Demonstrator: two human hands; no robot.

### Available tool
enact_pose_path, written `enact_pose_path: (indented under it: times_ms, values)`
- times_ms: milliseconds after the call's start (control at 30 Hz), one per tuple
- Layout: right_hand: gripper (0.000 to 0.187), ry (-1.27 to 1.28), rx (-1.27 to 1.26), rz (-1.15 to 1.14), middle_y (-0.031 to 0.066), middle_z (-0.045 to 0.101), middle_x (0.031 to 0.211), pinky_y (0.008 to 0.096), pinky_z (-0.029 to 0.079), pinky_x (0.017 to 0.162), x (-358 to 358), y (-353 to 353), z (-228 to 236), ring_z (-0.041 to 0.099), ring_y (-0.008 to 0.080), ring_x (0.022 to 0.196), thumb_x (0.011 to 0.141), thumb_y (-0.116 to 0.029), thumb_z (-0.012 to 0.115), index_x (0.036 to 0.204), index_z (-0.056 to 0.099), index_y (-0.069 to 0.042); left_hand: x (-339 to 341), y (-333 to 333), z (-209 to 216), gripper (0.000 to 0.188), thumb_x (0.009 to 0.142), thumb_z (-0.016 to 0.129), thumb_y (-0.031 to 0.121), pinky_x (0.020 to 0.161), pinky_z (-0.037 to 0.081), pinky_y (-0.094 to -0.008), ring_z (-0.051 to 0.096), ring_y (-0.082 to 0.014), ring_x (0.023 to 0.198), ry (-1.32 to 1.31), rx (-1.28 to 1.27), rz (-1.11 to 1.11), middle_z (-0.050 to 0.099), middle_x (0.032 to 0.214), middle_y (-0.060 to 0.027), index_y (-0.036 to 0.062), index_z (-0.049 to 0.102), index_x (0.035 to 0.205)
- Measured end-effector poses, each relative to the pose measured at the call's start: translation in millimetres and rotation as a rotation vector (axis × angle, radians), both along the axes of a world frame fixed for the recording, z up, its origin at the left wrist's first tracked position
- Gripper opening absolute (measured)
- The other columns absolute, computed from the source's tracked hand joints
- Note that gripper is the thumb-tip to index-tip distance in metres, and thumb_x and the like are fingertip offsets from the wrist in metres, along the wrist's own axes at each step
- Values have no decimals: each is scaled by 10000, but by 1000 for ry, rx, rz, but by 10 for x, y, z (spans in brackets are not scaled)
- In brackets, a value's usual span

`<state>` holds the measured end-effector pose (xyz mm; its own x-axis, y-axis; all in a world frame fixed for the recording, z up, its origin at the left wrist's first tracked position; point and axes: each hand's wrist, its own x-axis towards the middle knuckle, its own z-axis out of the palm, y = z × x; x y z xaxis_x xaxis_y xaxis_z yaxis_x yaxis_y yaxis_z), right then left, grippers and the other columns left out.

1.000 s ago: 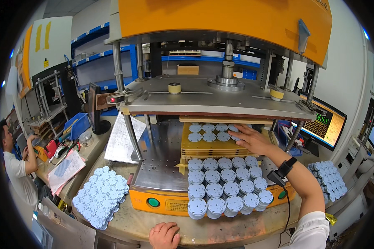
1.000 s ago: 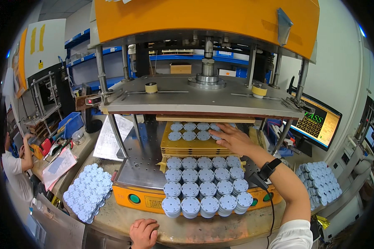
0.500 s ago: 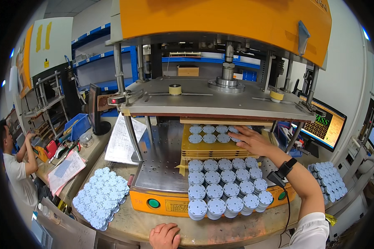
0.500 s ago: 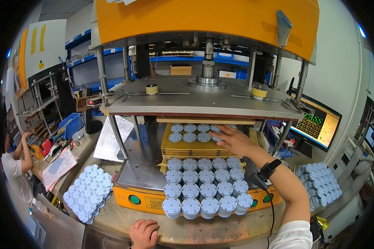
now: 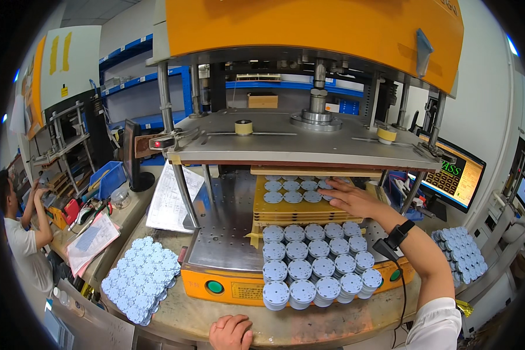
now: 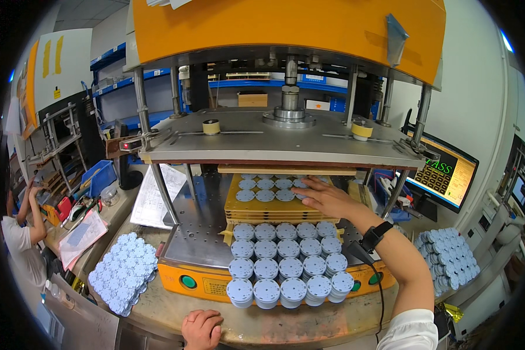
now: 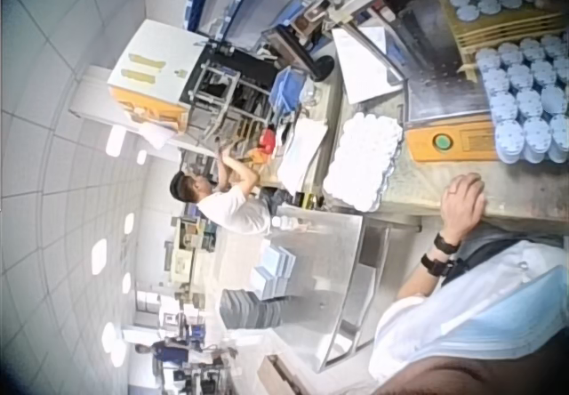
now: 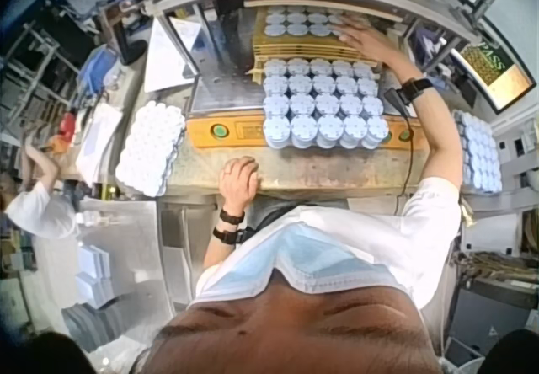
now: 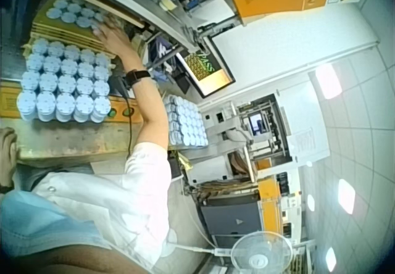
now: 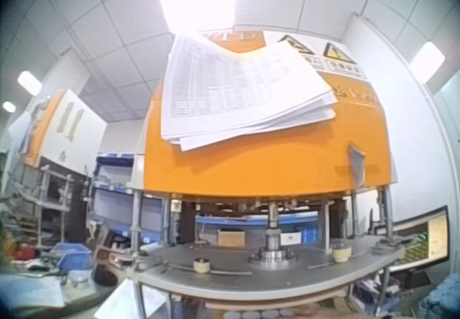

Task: Testing circular LED components using a specialized testing machine and monitoring results on a computer screen.

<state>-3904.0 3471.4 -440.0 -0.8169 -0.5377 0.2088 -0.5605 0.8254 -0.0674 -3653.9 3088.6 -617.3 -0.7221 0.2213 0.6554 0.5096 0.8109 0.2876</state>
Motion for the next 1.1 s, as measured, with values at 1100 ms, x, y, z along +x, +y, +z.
enact_pose_path:
  times_ms: [1100]
  values:
    - [412,367,-6,247,169,592,1155,423,477,859,2431,-761,-362,574,331,1058,840,-339,654,1112,610,-32,-155,97,90,299,863,624,191,977,378,-509,478,-451,1135,78,40,231,557,1235,-262,-9,576,1079]
